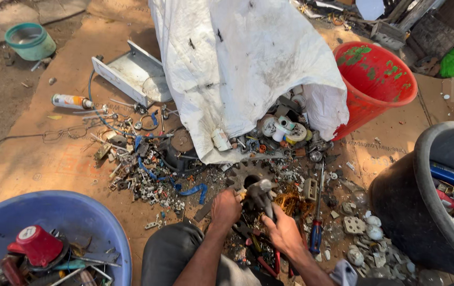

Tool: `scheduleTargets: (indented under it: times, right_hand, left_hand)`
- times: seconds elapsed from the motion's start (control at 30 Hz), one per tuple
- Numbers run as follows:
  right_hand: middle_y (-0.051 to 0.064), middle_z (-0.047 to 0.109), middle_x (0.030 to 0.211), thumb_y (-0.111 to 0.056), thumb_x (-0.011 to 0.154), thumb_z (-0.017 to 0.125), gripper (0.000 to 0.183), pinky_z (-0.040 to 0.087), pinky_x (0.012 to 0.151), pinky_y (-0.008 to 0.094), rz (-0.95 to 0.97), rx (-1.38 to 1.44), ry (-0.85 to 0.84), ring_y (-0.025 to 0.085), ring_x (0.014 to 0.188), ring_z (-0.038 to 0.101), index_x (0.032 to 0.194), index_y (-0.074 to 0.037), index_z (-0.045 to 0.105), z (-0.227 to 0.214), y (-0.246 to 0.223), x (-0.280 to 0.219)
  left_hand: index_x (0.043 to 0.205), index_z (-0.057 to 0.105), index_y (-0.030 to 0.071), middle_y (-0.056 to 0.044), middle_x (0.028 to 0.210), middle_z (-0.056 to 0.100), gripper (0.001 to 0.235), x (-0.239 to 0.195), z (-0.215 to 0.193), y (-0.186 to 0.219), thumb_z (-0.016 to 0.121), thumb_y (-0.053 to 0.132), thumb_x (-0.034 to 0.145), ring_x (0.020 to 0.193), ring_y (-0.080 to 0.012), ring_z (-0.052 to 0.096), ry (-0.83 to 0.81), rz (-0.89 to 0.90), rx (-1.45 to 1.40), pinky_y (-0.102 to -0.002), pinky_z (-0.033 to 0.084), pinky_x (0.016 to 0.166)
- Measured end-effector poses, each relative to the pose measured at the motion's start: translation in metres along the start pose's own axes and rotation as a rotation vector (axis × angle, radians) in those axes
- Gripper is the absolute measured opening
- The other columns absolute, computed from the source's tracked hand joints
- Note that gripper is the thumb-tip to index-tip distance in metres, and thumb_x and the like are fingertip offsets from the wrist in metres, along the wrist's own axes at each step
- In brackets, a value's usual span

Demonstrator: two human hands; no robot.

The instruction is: The person sits on the ground and uses a hammer and pliers to break apart a small electronic component, extracting copper wire. The person repeatedly strikes the component and pulls out wire strands, placing the extracted wire into a pile.

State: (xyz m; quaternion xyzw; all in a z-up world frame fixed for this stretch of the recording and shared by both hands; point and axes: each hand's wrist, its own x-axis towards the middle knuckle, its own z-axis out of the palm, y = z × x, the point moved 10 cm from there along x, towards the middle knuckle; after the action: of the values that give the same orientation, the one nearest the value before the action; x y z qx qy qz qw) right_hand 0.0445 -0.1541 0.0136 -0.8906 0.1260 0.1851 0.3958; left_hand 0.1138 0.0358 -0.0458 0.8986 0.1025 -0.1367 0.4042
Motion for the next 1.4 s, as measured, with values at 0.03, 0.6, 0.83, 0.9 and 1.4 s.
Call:
scheduleTargets:
  times: [0.03, 0.6, 0.83, 0.9, 1.4]
  right_hand:
    - [0.004, 0.072, 0.085, -0.026, 0.094, 0.059, 0.056, 0.058, 0.059, 0.038, 0.051, 0.1, -0.009, 0.015, 0.062, 0.066, 0.148, -0.014, 0.045, 0.0, 0.006, -0.003]
    - [0.007, 0.063, 0.071, -0.023, 0.095, 0.057, 0.052, 0.049, 0.051, 0.043, -0.064, 0.115, 0.032, 0.02, 0.053, 0.058, 0.145, -0.014, 0.052, 0.003, -0.013, -0.012]
    - [0.008, 0.065, 0.068, -0.03, 0.096, 0.059, 0.05, 0.05, 0.052, 0.039, 0.137, 0.003, -0.012, 0.018, 0.052, 0.056, 0.145, -0.019, 0.052, -0.007, -0.005, -0.011]
    - [0.01, 0.062, 0.067, -0.028, 0.096, 0.061, 0.051, 0.047, 0.052, 0.039, 0.105, 0.025, 0.039, 0.018, 0.053, 0.054, 0.145, -0.018, 0.053, -0.012, -0.001, -0.015]
    - [0.013, 0.067, 0.075, -0.026, 0.095, 0.062, 0.047, 0.051, 0.063, 0.042, -0.001, -0.054, 0.007, 0.023, 0.064, 0.063, 0.139, -0.013, 0.053, 0.002, -0.014, -0.008]
  left_hand:
    - [0.103, 0.074, 0.005, -0.02, 0.105, 0.072, 0.017, -0.002, 0.0, 0.002, 0.068, 0.016, 0.09, 0.095, -0.0379, 0.069, 0.033, 0.049, 0.001, -0.051, 0.055, 0.086]
    - [0.097, 0.079, 0.003, -0.018, 0.098, 0.078, 0.021, 0.018, 0.036, -0.056, 0.074, 0.021, 0.088, 0.086, -0.0312, 0.076, -0.073, -0.337, -0.353, -0.044, 0.058, 0.086]
    - [0.091, 0.074, -0.001, -0.025, 0.099, 0.072, 0.014, -0.003, 0.002, -0.012, 0.073, 0.011, 0.086, 0.088, -0.0424, 0.07, 0.064, 0.015, -0.066, -0.051, 0.055, 0.083]
    - [0.092, 0.072, -0.002, -0.025, 0.1, 0.07, 0.013, -0.01, 0.0, -0.002, 0.072, 0.009, 0.086, 0.088, -0.0439, 0.069, 0.091, 0.088, -0.013, -0.052, 0.056, 0.081]
    - [0.095, 0.077, 0.003, -0.018, 0.098, 0.076, 0.018, 0.005, 0.026, -0.044, 0.073, 0.02, 0.092, 0.085, -0.0286, 0.073, -0.057, -0.296, -0.259, -0.046, 0.057, 0.086]
